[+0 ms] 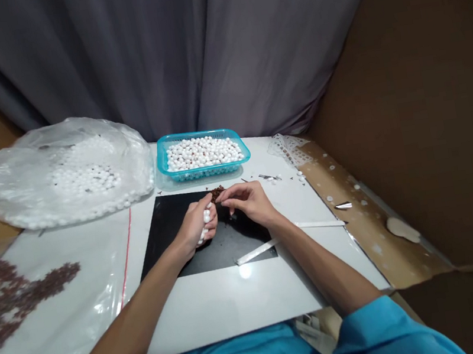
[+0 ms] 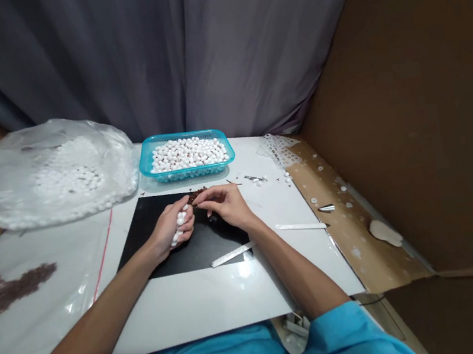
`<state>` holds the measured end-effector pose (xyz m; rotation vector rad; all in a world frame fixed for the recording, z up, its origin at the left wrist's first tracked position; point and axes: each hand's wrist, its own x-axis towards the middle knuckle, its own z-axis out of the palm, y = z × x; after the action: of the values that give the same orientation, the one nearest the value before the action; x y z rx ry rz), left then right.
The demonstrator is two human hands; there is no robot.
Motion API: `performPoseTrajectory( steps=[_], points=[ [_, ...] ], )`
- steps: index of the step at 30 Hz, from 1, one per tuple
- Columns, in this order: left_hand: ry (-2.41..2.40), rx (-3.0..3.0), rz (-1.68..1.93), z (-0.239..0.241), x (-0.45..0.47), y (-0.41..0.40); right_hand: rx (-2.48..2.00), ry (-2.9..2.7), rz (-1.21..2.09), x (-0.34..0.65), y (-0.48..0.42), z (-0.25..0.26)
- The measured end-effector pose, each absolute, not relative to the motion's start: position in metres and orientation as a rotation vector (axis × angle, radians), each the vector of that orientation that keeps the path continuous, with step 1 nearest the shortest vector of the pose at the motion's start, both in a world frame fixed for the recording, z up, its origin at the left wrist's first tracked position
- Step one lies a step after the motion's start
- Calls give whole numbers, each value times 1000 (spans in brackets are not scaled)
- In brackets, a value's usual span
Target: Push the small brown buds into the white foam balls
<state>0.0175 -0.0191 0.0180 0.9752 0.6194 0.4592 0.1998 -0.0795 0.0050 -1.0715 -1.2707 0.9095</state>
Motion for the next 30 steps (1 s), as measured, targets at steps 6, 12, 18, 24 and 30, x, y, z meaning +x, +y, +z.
performPoseTrajectory(
  steps=[6, 12, 18, 24, 30],
  points=[
    [592, 962, 459, 7, 18, -16, -1012, -1291, 981, 196, -80, 7],
    [574, 969, 442, 2, 17, -16, -1045, -1226, 1033, 190, -82, 7],
    [584, 963, 457, 4, 20, -20, -1029, -1227, 1045, 188, -83, 9],
    [579, 1019, 454, 8, 21, -22, -1065, -1252, 1028, 190, -83, 9],
    [577, 1082, 434, 4, 20, -22, -1084, -1272, 985, 191, -82, 7]
  ],
)
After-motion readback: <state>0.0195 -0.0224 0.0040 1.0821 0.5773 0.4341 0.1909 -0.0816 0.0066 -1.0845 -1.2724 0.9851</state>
